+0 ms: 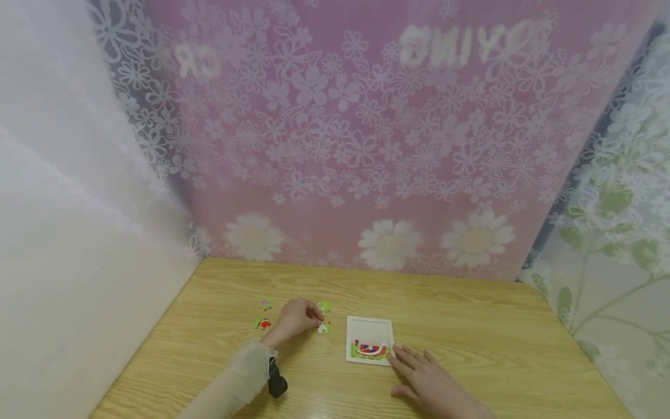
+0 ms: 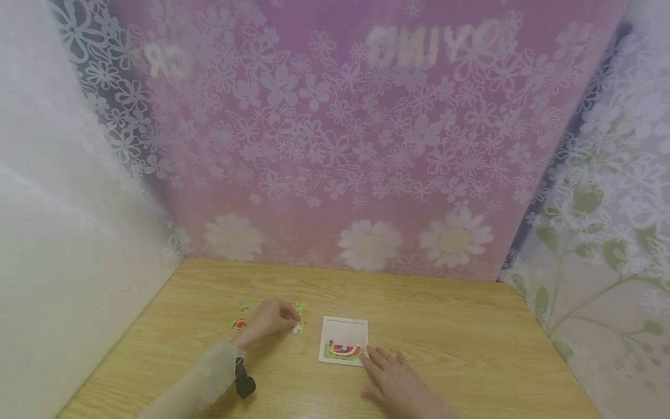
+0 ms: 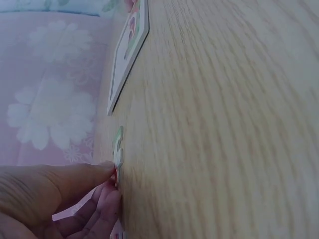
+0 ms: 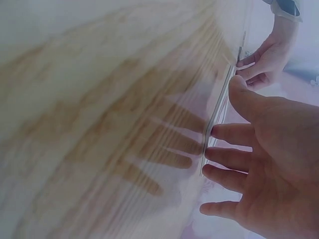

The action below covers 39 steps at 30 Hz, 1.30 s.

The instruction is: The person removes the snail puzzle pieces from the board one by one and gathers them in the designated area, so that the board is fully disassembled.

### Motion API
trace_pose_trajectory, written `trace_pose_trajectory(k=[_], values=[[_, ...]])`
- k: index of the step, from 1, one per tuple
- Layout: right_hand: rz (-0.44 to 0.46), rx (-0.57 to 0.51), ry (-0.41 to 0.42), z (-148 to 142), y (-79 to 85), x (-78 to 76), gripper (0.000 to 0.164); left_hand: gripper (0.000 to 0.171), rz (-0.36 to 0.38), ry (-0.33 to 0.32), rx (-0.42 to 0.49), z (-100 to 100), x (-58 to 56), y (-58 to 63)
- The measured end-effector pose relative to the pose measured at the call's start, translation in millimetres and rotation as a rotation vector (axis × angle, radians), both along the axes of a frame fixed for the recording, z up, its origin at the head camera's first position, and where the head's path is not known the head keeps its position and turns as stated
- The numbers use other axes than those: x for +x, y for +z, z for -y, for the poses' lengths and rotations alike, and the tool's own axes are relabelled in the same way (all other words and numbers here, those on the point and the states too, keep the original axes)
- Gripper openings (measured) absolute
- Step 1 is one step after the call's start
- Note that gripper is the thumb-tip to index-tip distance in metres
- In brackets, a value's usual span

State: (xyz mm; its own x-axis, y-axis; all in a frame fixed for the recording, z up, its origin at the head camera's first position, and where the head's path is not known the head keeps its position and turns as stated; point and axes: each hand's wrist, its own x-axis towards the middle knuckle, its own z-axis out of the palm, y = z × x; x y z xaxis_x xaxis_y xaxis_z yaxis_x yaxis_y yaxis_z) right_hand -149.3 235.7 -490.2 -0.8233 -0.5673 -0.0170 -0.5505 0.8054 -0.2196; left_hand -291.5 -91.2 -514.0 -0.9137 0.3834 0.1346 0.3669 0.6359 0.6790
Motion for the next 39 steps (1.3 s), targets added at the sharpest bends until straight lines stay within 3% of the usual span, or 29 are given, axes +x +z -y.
trace_pose_trajectory(k=[12,20,29,39], values=[[0.011,-0.032,0.011,-4,-0.1,-3.4,0.068,0.012,-0.013,0.041,0.063,-2,3.2,11.6],[-0.041,-0.052,0.03,-4,-0.4,-3.7,0.068,0.018,0.03,-0.014,0.138,-10,5.6,18.3],[-0.032,-0.065,0.027,-3,3.4,-2.8,0.067,0.019,0.102,-0.076,0.212,-28,16.0,28.6],[-0.124,-0.032,0.106,14,-4.2,-5.2,0.063,0.015,0.13,-0.146,0.195,-48,21.7,26.7]])
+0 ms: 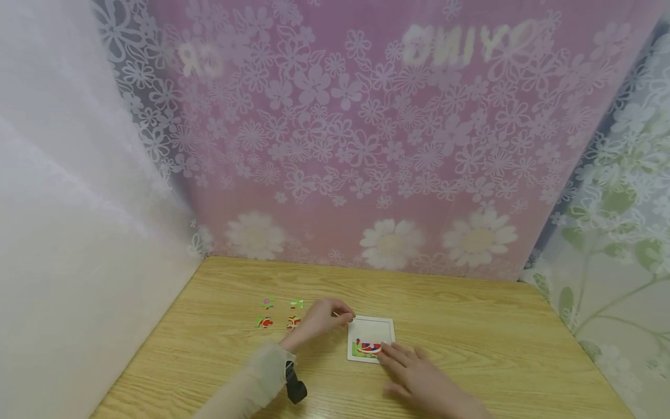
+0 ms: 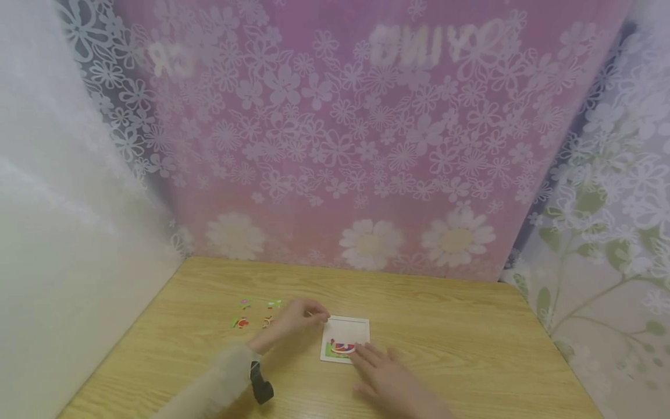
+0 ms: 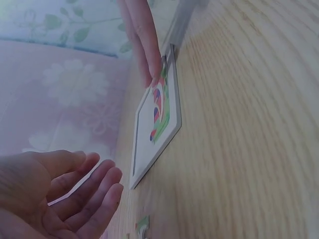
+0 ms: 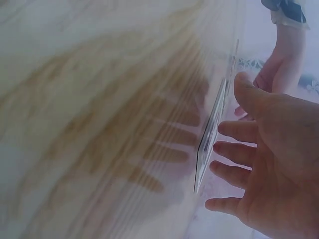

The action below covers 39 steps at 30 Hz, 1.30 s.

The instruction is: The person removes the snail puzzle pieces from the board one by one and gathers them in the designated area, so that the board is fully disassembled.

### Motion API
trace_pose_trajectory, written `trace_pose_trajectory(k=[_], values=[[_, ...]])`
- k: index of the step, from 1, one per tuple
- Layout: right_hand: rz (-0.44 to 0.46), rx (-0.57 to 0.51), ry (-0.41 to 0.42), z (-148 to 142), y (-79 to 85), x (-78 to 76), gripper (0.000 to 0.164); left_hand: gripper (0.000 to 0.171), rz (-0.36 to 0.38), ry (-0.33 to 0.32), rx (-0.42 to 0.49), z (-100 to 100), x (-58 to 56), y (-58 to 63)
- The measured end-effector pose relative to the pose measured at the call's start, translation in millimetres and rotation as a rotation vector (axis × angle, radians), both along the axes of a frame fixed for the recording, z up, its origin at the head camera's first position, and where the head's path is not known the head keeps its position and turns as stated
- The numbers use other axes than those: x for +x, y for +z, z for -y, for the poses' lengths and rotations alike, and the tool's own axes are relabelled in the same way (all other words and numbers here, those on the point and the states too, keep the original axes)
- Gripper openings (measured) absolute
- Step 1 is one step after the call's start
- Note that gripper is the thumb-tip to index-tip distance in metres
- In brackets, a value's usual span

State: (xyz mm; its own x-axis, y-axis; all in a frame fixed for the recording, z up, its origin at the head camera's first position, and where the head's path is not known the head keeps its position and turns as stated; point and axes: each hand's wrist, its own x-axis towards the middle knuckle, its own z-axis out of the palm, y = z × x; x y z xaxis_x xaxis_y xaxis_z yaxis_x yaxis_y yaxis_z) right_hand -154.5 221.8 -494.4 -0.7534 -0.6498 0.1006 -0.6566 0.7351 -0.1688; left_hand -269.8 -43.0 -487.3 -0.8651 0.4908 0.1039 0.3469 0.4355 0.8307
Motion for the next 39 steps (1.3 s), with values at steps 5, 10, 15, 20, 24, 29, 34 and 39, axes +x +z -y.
trace_pose_trajectory(k=[5,10,15,20,24,29,34,39], values=[[0.045,0.037,-0.005,6,-2.0,1.3,0.067,0.014,0.043,-0.043,-0.039,-8,3.9,-3.3],[0.113,0.053,-0.025,9,0.8,4.4,0.069,0.016,0.08,-0.083,-0.062,-14,6.9,-5.4],[0.127,0.039,-0.029,11,4.8,6.9,0.068,0.017,0.062,-0.067,-0.112,-19,7.3,-5.5],[0.144,0.038,-0.034,12,7.7,7.7,0.068,0.018,0.063,-0.032,-0.142,-23,7.2,-3.8],[0.143,0.039,-0.035,13,9.6,7.9,0.067,0.016,0.061,-0.024,-0.175,-28,6.1,-2.1],[0.138,0.042,-0.036,14,7.6,6.4,0.067,0.016,0.025,-0.031,-0.225,-31,5.6,-1.7],[0.107,0.046,-0.026,13,5.2,6.7,0.067,0.016,-0.004,-0.037,-0.258,-33,4.8,-3.3],[0.089,0.05,-0.022,12,4.0,7.7,0.069,0.019,-0.013,-0.052,-0.279,-34,4.6,-5.1]])
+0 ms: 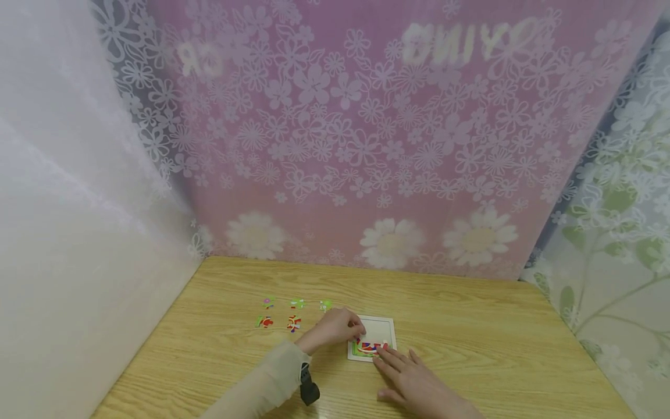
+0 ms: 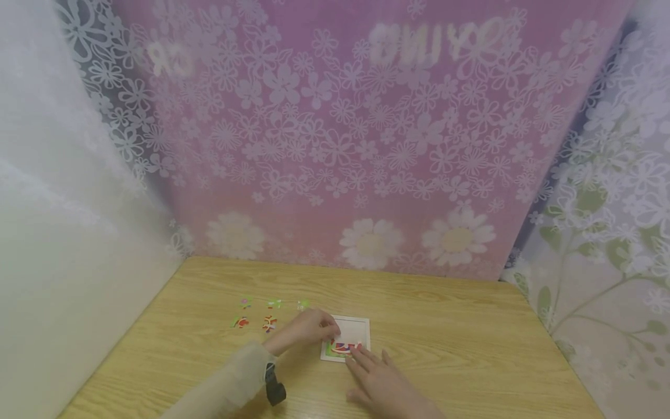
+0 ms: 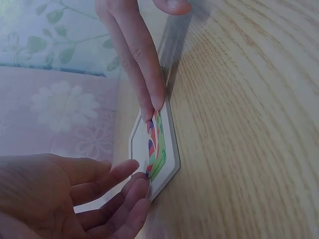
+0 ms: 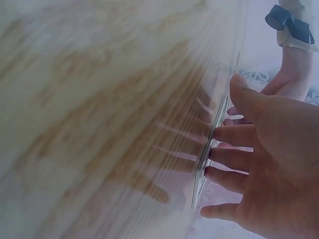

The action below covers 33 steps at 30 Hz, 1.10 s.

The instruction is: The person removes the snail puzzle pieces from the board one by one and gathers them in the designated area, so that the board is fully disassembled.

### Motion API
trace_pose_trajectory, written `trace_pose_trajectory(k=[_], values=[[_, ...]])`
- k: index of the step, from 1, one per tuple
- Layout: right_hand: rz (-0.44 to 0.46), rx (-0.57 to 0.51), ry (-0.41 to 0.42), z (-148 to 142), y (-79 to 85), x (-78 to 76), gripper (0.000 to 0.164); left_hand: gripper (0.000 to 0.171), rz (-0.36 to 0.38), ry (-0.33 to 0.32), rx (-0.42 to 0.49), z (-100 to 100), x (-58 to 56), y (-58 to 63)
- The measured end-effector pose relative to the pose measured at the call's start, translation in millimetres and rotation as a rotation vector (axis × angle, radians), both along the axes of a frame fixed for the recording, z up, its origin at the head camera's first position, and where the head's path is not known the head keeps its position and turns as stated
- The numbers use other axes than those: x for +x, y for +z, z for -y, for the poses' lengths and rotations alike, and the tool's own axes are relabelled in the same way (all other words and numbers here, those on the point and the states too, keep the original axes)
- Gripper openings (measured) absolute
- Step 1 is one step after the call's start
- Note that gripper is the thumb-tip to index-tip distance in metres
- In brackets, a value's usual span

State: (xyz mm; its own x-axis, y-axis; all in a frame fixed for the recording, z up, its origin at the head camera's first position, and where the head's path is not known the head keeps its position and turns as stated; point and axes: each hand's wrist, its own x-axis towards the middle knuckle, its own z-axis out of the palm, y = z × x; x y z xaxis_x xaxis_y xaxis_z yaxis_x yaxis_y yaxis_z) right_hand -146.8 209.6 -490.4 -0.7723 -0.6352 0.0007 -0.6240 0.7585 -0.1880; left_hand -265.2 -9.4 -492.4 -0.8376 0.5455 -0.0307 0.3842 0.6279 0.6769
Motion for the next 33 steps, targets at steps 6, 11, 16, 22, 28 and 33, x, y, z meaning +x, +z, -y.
trace_pose_trajectory(k=[6,11,16,22,28,33], values=[[-0.044,0.008,0.0,0.3,-4.4,0.0,0.07,0.032,-0.001,-0.024,-0.029,-1.0,2.1,-0.1],[-0.081,0.016,-0.003,0.5,-6.2,0.4,0.07,0.045,0.001,-0.025,-0.04,-1.3,3.6,2.1],[-0.074,0.023,-0.005,0.7,-6.0,0.5,0.071,0.049,-0.011,-0.028,-0.051,-1.3,4.5,2.7],[-0.092,0.032,-0.001,1.2,-5.1,0.3,0.07,0.049,-0.027,-0.027,-0.063,-2.4,2.9,1.1],[-0.086,0.029,0.0,2.1,-1.7,1.4,0.069,0.047,-0.023,-0.017,-0.076,-4.2,2.5,1.6],[-0.076,0.03,-0.001,2.7,-1.8,1.3,0.07,0.047,-0.033,-0.002,-0.092,-5.3,3.7,3.5]])
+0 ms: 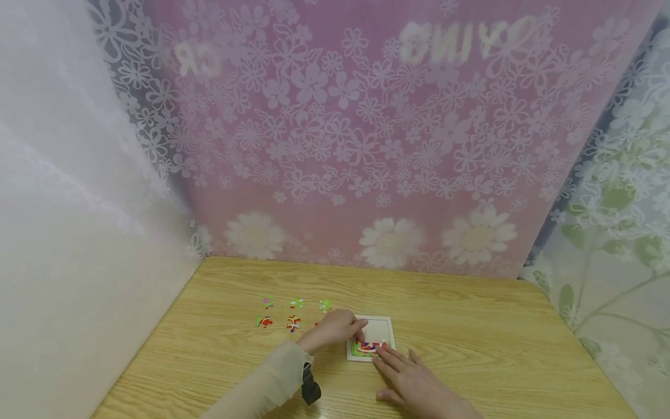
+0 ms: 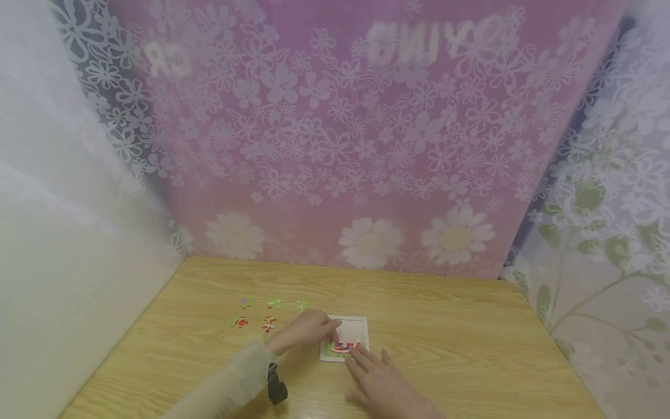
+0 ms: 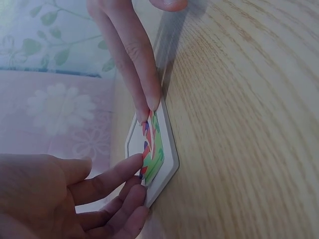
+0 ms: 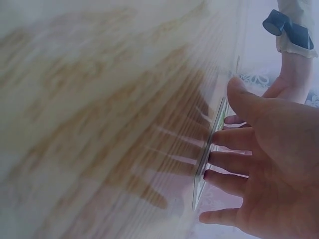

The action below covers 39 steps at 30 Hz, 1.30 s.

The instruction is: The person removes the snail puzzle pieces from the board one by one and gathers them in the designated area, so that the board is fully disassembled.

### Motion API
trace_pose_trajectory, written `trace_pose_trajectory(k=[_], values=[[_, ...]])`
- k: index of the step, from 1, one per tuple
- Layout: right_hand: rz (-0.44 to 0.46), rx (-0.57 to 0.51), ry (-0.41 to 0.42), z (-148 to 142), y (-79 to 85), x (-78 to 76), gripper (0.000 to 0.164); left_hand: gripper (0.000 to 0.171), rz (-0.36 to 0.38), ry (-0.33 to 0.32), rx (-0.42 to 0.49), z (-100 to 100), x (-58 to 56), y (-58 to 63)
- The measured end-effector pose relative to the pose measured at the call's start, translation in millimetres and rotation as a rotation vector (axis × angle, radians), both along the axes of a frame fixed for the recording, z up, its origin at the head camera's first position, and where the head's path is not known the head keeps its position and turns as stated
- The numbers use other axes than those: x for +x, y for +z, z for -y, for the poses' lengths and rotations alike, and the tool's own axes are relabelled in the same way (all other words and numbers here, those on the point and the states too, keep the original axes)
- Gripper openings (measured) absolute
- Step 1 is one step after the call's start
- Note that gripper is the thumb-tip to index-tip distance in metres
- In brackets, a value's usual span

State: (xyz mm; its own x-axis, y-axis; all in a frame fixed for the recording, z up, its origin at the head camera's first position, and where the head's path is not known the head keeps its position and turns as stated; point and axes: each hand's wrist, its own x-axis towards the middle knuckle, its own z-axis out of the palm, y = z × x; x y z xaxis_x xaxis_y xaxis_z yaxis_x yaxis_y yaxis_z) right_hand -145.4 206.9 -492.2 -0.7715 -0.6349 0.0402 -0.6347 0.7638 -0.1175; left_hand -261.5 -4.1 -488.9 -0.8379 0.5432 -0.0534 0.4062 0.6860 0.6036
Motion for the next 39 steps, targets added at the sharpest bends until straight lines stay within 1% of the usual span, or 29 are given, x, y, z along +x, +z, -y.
trace_pose_trajectory(k=[3,8,13,17,20,24,27,31,34,39], values=[[-0.013,0.006,0.003,0.1,0.2,0.3,0.069,0.047,-0.013,0.011,-0.011,-1.0,1.3,0.9],[-0.006,0.007,0.003,0.2,2.4,1.2,0.068,0.045,-0.035,0.015,-0.034,-2.5,2.6,2.7],[-0.027,0.019,0.004,0.0,2.2,0.7,0.068,0.039,-0.052,0.007,-0.052,-3.3,0.3,0.9],[-0.006,0.014,-0.001,-0.2,1.2,-0.4,0.069,0.023,-0.051,-0.017,-0.061,-2.1,-1.3,0.1],[0.012,0.01,-0.002,-0.4,1.1,-0.7,0.07,0.01,-0.047,-0.042,-0.066,-0.7,-0.3,2.1],[-0.007,0.011,0.008,-0.6,1.3,-0.7,0.069,0.014,-0.042,-0.063,-0.068,-0.2,0.4,4.0],[-0.022,0.015,0.014,-0.1,1.3,-0.8,0.069,0.018,-0.045,-0.065,-0.094,-0.5,0.6,5.2],[-0.032,0.018,0.016,0.3,1.8,-0.1,0.068,0.021,-0.028,-0.059,-0.11,-0.6,1.8,7.2],[-0.034,0.015,0.018,0.3,2.4,0.3,0.068,0.021,-0.012,-0.053,-0.095,-0.6,2.1,7.4],[-0.054,0.016,0.022,-0.1,2.5,0.4,0.068,0.021,-0.017,-0.058,-0.069,0.5,-0.2,4.7]])
